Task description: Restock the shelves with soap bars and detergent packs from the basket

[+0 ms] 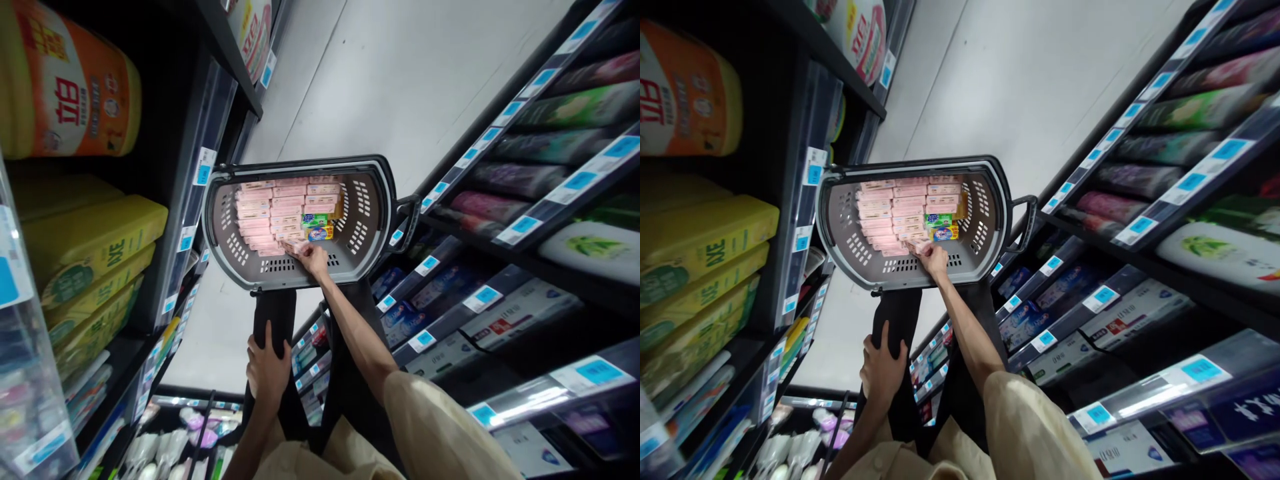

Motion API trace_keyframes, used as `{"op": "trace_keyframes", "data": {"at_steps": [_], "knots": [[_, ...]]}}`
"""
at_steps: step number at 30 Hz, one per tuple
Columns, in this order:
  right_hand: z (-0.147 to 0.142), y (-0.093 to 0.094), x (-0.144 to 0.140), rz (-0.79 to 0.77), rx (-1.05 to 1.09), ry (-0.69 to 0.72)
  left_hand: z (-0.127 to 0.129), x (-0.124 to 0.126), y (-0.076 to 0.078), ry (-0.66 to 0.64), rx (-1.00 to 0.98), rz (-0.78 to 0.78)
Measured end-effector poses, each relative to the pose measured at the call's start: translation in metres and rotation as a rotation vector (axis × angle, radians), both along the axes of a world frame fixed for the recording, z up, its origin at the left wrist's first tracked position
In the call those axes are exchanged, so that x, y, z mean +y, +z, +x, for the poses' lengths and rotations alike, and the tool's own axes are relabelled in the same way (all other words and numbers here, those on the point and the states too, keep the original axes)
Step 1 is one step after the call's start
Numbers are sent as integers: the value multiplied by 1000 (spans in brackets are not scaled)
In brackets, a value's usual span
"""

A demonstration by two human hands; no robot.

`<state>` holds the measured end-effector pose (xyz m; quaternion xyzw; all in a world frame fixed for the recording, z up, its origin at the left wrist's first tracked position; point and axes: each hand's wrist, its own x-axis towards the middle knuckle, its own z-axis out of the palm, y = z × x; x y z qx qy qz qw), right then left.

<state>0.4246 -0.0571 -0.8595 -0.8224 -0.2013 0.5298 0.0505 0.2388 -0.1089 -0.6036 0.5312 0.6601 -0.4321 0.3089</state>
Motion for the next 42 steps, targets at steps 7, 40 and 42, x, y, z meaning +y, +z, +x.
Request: {"op": "trace_keyframes", "data": {"at_steps": [7,40,42], "knots": [[2,39,21,30,-18,-17,-2,3,1,-1,-9,-10],[75,-53,-19,49,137,341,-4,-3,-1,-47,-22,26],[74,-54,-13,64,185,365,-4,-4,-1,-50,-22,32]]}}
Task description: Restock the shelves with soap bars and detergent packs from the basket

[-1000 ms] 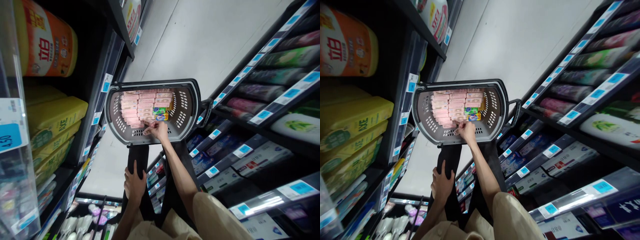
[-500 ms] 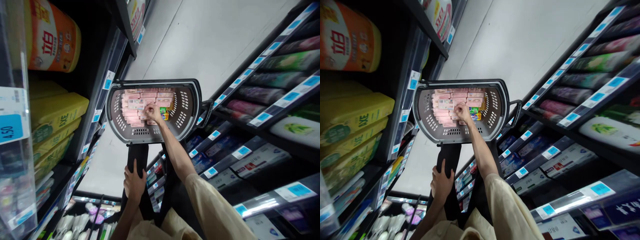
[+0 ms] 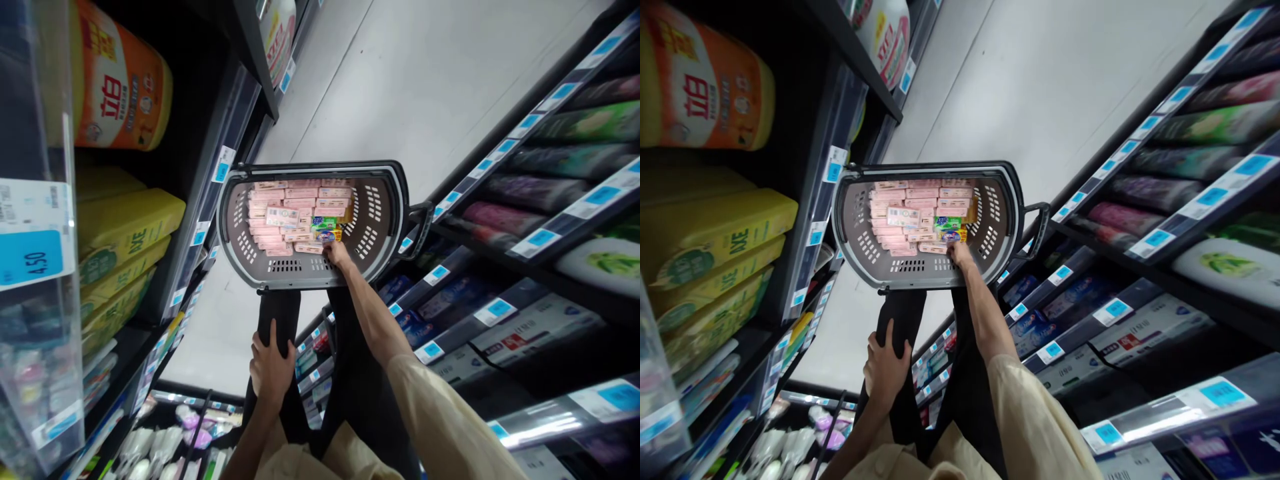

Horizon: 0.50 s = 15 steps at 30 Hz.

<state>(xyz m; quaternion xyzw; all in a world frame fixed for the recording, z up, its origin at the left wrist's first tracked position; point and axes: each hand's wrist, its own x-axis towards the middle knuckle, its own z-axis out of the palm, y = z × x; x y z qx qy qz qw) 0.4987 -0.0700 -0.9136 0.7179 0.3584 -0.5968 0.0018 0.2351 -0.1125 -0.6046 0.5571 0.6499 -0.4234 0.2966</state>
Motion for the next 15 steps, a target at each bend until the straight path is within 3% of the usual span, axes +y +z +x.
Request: {"op": "trace_keyframes", "data": {"at_steps": [3,10,15], "knots": [[-1,11,14,40,93,19,1,0,0,-11,-8,10],[11,62,47,128,312,-41,3,-2,1,1,-9,21],[21,69,80,32,512,-225,3,-3,1,5,-16,17]]}}
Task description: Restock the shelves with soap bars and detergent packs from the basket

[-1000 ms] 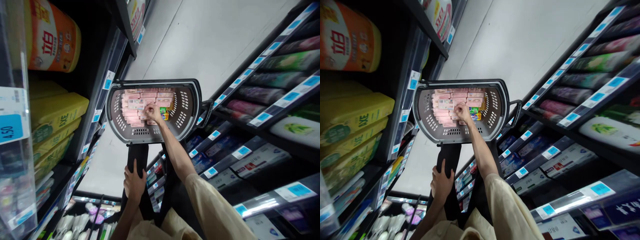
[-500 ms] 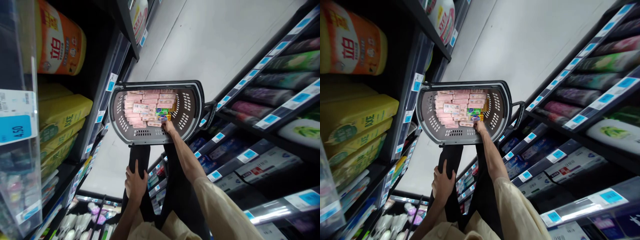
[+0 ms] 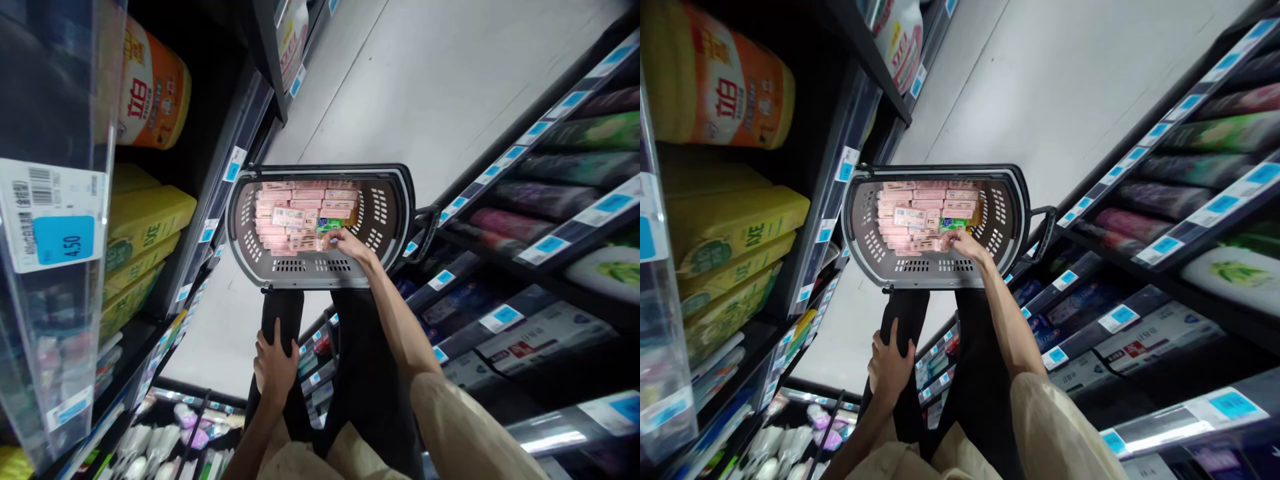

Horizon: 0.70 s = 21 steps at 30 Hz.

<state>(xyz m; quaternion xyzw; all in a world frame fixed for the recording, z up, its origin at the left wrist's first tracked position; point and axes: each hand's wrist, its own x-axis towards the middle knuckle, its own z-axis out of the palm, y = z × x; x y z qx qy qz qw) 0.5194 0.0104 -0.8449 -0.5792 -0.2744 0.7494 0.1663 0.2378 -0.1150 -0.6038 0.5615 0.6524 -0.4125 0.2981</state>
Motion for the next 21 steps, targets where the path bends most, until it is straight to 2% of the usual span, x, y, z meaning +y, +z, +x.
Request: {"op": "trace_keyframes", "data": {"at_steps": [4,8,14,17,19,21], "knots": [[-17,-16,38,-131,93,-135,0,0,0,-9,7,9],[-45,-31,68,-228,65,-229,0,1,0,-5,7,1],[-54,-28,65,-321,-188,-229,-1,3,1,5,8,3],[-52,-19,60,-243,-406,-254,-2,2,1,21,9,-2],[-59,-12,60,-97,-544,-245,-3,1,1,31,-3,1],[-74,-7,61,140,-638,-77,-4,1,0,35,-10,10]]}}
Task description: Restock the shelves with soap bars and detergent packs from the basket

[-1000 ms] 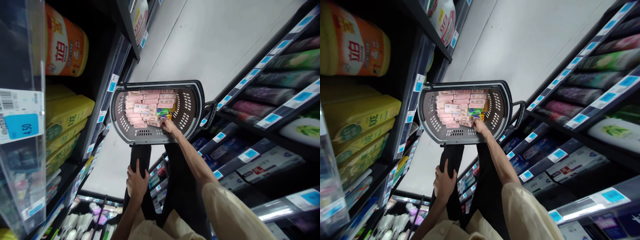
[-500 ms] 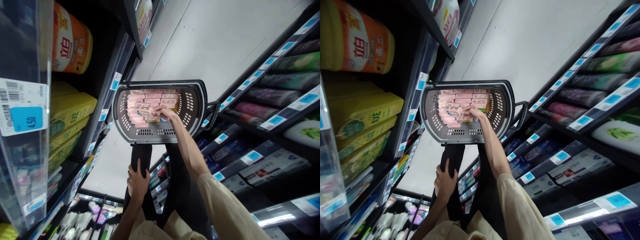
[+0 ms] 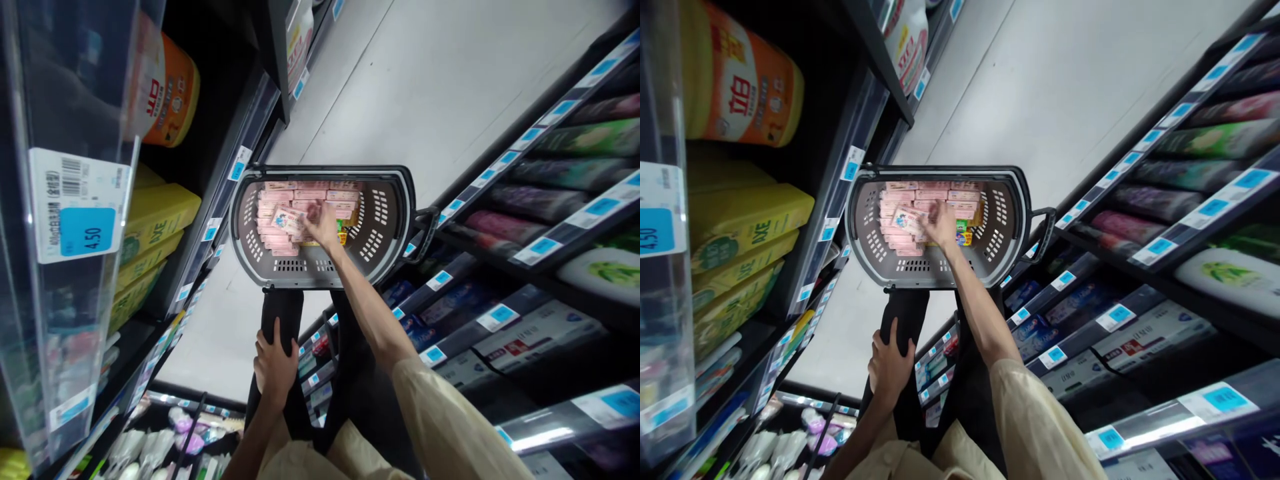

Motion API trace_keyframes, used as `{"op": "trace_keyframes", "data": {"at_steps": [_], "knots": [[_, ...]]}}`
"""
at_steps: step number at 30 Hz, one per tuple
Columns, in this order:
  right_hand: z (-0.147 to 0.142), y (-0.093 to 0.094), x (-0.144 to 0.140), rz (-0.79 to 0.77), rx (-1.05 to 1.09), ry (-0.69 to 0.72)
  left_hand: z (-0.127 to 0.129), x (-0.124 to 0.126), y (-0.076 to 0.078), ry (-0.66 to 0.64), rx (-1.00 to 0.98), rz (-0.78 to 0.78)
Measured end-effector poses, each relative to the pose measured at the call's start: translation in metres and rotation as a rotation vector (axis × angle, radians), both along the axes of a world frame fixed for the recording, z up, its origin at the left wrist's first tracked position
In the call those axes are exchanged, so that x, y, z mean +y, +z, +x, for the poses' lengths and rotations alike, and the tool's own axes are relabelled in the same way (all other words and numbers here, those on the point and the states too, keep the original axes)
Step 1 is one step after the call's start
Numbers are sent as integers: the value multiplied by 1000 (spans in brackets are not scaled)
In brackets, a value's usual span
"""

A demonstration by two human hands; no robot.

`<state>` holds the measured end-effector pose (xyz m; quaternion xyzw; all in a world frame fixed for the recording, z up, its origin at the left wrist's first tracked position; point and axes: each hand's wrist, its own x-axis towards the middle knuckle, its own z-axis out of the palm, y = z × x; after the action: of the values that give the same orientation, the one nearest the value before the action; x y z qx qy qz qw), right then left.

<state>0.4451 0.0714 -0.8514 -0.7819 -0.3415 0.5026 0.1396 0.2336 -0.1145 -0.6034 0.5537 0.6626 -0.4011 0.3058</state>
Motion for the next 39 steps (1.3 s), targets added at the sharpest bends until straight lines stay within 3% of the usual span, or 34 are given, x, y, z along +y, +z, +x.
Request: {"op": "trace_keyframes", "data": {"at_steps": [3,5,10,13,16,18,20,22,25,29,32,34,37,39], "knots": [[-34,2,4,154,-134,482,-2,-2,-1,-3,4,15],[-53,-2,9,136,-159,597,-3,-4,-1,-2,3,18],[-60,-13,20,30,39,295,-4,-10,-1,11,15,29],[-44,-1,10,-31,118,143,-3,-11,-2,40,18,42],[-25,48,-15,-74,336,-116,-1,-14,-2,91,6,20],[-13,105,-34,-67,511,-247,4,-18,4,149,-15,9],[-1,175,-55,-53,661,-304,11,-21,19,290,-76,6],[12,249,-75,-52,808,-327,21,-22,43,475,-171,17],[33,349,-96,-50,1004,-290,38,-15,95,678,-362,81],[61,450,-102,-182,1169,-247,59,12,176,867,-730,179],[79,505,-99,-327,1214,-167,73,36,240,988,-950,333],[90,534,-101,-340,1174,-64,81,45,282,1053,-1147,433],[100,559,-109,-303,1042,65,89,43,331,983,-1451,475],[99,562,-117,-316,984,125,89,32,348,872,-1432,510]]}}
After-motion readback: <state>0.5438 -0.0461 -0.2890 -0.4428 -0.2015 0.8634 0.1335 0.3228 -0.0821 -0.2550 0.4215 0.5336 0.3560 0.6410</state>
